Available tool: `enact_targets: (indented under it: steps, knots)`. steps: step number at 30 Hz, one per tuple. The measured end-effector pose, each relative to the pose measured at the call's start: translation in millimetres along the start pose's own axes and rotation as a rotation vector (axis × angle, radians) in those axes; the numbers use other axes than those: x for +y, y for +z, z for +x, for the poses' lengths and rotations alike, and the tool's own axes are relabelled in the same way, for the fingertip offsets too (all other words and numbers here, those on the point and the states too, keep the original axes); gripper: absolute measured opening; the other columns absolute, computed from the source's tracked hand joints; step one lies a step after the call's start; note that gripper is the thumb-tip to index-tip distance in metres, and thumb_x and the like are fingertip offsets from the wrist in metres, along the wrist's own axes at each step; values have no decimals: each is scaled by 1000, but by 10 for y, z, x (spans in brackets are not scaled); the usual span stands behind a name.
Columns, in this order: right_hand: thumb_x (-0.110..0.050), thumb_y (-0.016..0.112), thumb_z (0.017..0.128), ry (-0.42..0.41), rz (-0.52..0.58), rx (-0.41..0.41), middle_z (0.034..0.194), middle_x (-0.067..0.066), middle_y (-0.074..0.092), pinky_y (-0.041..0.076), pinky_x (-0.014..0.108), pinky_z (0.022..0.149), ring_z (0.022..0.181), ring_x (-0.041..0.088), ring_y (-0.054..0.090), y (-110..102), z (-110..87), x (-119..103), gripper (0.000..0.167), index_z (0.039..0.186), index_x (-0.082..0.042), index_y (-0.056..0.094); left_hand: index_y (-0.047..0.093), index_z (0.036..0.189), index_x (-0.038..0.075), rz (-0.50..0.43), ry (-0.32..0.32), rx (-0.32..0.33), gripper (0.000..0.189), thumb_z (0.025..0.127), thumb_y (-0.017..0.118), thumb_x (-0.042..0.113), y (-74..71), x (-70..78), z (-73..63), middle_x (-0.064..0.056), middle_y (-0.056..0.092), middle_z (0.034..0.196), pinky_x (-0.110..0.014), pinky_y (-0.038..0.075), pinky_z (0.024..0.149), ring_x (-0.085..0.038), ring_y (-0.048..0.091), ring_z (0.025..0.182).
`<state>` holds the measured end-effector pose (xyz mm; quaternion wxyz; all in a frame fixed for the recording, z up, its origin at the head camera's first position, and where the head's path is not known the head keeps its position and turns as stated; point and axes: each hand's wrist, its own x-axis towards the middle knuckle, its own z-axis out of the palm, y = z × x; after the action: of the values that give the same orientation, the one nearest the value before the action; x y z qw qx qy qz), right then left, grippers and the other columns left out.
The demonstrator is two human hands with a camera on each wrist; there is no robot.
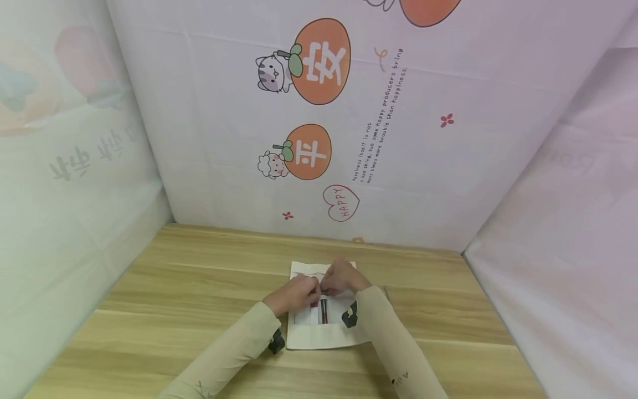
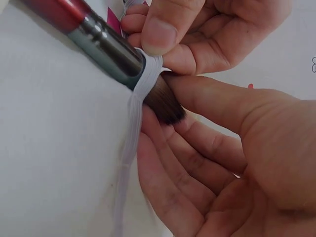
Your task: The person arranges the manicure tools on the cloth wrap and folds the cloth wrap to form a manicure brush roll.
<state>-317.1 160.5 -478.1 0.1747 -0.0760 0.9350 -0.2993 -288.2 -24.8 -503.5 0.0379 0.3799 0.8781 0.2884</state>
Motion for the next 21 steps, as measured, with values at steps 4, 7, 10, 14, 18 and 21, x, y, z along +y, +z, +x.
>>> enact_targets:
  steps: [4, 7, 10, 14, 18, 21]
  knots:
    - [-14, 79, 92, 15, 53, -42, 85, 3, 80, 62, 30, 77, 78, 14, 74, -18, -12, 20, 9, 96, -6, 82, 68, 89, 4, 7, 3, 3, 17, 103, 60, 0, 20, -4, 10, -3, 70, 80, -19, 49, 66, -2, 53, 67]
    - [-15, 79, 93, -6, 65, -59, 85, 4, 80, 63, 31, 75, 78, 15, 75, -48, -17, 42, 10, 95, -5, 82, 68, 88, 5, 13, -6, 6, 18, 103, 60, 1, 47, -13, 24, 0, 68, 78, -20, 48, 68, -2, 52, 67]
    - [-23, 78, 94, -14, 24, -46, 82, 4, 80, 61, 30, 73, 76, 15, 75, -103, -33, 69, 16, 91, -8, 82, 68, 86, 5, 7, -6, 14, 19, 102, 59, -1, 82, -19, 42, 0, 69, 76, -20, 49, 68, -2, 53, 66]
    - [-31, 77, 95, 3, -48, -4, 83, 1, 79, 60, 30, 74, 78, 15, 73, -265, -96, 107, 21, 94, -11, 81, 69, 86, 4, -14, -10, 27, 18, 99, 59, -4, 110, -13, 59, -2, 71, 75, -19, 50, 66, -2, 54, 64]
    - [-33, 77, 95, 17, -121, 27, 86, 0, 76, 59, 33, 76, 82, 17, 71, -503, -208, 185, 21, 97, -12, 77, 71, 87, 4, -13, -5, 27, 16, 99, 62, -2, 104, 5, 77, 0, 68, 76, -20, 48, 65, -3, 52, 65]
    - [-32, 75, 96, 15, -178, 27, 74, -3, 67, 52, 30, 66, 70, 14, 62, -676, -298, 274, 23, 81, -15, 70, 71, 87, 4, -13, 16, 12, 16, 100, 64, 0, 85, 43, 98, 0, 69, 81, -20, 47, 68, -5, 51, 69]
